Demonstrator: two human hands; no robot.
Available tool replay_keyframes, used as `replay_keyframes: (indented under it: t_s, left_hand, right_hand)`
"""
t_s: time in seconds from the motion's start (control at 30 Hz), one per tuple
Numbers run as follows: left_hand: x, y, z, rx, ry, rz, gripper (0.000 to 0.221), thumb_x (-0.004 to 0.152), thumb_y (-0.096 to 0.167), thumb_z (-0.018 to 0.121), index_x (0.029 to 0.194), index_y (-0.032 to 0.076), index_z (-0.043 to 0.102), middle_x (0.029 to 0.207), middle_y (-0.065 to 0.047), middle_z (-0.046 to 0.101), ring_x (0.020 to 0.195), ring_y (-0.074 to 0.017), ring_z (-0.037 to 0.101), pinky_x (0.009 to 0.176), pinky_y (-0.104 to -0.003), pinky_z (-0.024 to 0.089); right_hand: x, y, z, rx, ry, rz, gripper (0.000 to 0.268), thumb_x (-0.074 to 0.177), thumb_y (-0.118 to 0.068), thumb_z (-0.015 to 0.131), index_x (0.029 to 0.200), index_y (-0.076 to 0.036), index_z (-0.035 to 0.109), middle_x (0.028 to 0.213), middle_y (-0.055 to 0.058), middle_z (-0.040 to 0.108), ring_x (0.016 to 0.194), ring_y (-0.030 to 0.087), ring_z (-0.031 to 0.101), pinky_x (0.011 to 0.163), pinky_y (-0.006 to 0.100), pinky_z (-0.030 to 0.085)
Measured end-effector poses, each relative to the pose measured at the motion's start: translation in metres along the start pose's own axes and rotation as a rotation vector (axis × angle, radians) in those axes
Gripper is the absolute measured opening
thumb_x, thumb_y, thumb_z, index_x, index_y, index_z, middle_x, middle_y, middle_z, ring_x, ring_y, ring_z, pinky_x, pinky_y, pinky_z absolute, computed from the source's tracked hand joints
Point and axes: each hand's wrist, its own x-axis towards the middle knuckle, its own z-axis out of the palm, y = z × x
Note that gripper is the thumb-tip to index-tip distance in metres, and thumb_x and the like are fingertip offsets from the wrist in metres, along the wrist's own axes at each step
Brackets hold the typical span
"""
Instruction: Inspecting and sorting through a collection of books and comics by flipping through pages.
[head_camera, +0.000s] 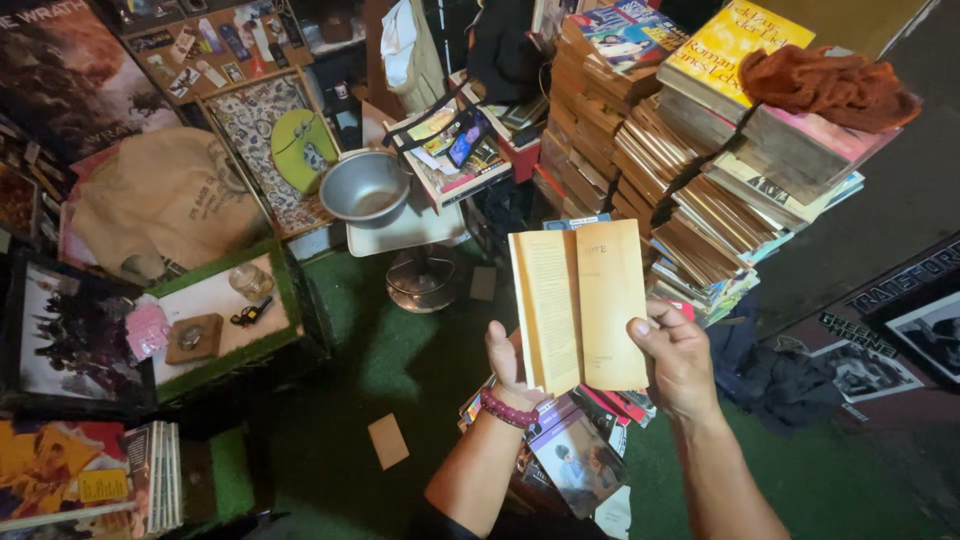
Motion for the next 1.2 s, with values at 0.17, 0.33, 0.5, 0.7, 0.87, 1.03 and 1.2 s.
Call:
replay_keyframes:
  t_s: [0.17, 0.33, 0.5, 0.7, 0.87, 1.03, 1.2]
  left_hand:
    - [0.004, -0.01, -0.019, 0.177, -0.051, 0.04, 0.097, 0.078, 0.061, 0.059, 0.156, 0.01, 0.033, 0.153, -0.02, 0.045, 0.136, -0.0369, 0.047, 0.112, -0.062, 0.036]
    - [-0.004, 0.003, 0.086, 0.423, -0.066, 0.054, 0.086, 0.085, 0.037, 0.062, 0.16, 0.015, 0.027, 0.159, -0.015, 0.037, 0.143, -0.0322, 0.038, 0.119, -0.057, 0.026]
    - [0.006, 0.017, 0.085, 0.03, -0.254, -0.127, 0.059, 0.085, 0.018, 0.078, 0.138, 0.002, 0.056, 0.119, -0.013, 0.07, 0.099, -0.0231, 0.072, 0.085, -0.037, 0.063]
    - [-0.002, -0.018, 0.023, -0.1, -0.028, 0.052, 0.072, 0.091, 0.06, 0.052, 0.144, 0.012, 0.052, 0.126, -0.01, 0.068, 0.101, -0.0183, 0.069, 0.095, -0.036, 0.055]
    - [-0.006, -0.003, -0.001, -0.143, 0.021, 0.053, 0.083, 0.09, 0.072, 0.049, 0.144, 0.009, 0.054, 0.133, -0.017, 0.065, 0.111, -0.0265, 0.068, 0.101, -0.048, 0.053]
    - [-0.016, -0.002, 0.037, -0.194, 0.133, 0.096, 0.09, 0.089, 0.077, 0.045, 0.143, 0.006, 0.055, 0.137, -0.022, 0.062, 0.112, -0.0327, 0.068, 0.104, -0.056, 0.05]
    - [-0.07, -0.014, 0.036, 0.53, 0.514, 0.241, 0.083, 0.088, 0.069, 0.056, 0.128, -0.003, 0.066, 0.125, -0.027, 0.067, 0.112, -0.0371, 0.064, 0.096, -0.053, 0.053]
  right_hand:
    - [-0.006, 0.001, 0.004, -0.008, 0.013, -0.005, 0.027, 0.087, -0.007, 0.072, 0.109, 0.006, 0.066, 0.078, 0.017, 0.07, 0.059, 0.024, 0.073, 0.051, 0.037, 0.063]
    - [-0.002, 0.01, -0.017, -0.009, 0.006, -0.01, 0.026, 0.089, -0.008, 0.07, 0.11, 0.006, 0.065, 0.08, 0.017, 0.07, 0.061, 0.024, 0.074, 0.052, 0.038, 0.064]
    - [-0.001, 0.019, -0.025, 0.084, -0.009, 0.04, 0.025, 0.093, -0.01, 0.067, 0.113, 0.004, 0.064, 0.082, 0.02, 0.071, 0.067, 0.027, 0.075, 0.058, 0.041, 0.064]
    - [-0.013, -0.008, 0.008, 0.192, 0.053, 0.202, 0.02, 0.097, -0.017, 0.062, 0.108, -0.002, 0.069, 0.089, 0.016, 0.074, 0.078, 0.026, 0.077, 0.071, 0.042, 0.064]
    - [-0.01, -0.018, -0.011, 0.266, 0.091, 0.268, 0.021, 0.097, -0.016, 0.061, 0.109, -0.002, 0.071, 0.092, 0.016, 0.073, 0.08, 0.031, 0.076, 0.073, 0.051, 0.063]
    - [-0.019, -0.016, -0.019, 0.283, 0.142, 0.305, 0.021, 0.095, -0.014, 0.061, 0.109, -0.004, 0.073, 0.094, 0.014, 0.072, 0.084, 0.032, 0.076, 0.076, 0.051, 0.063]
    - [-0.055, 0.011, -0.014, -0.223, 0.188, 0.133, 0.003, 0.091, -0.003, 0.071, 0.093, -0.004, 0.073, 0.088, 0.006, 0.067, 0.09, 0.015, 0.065, 0.091, 0.034, 0.056]
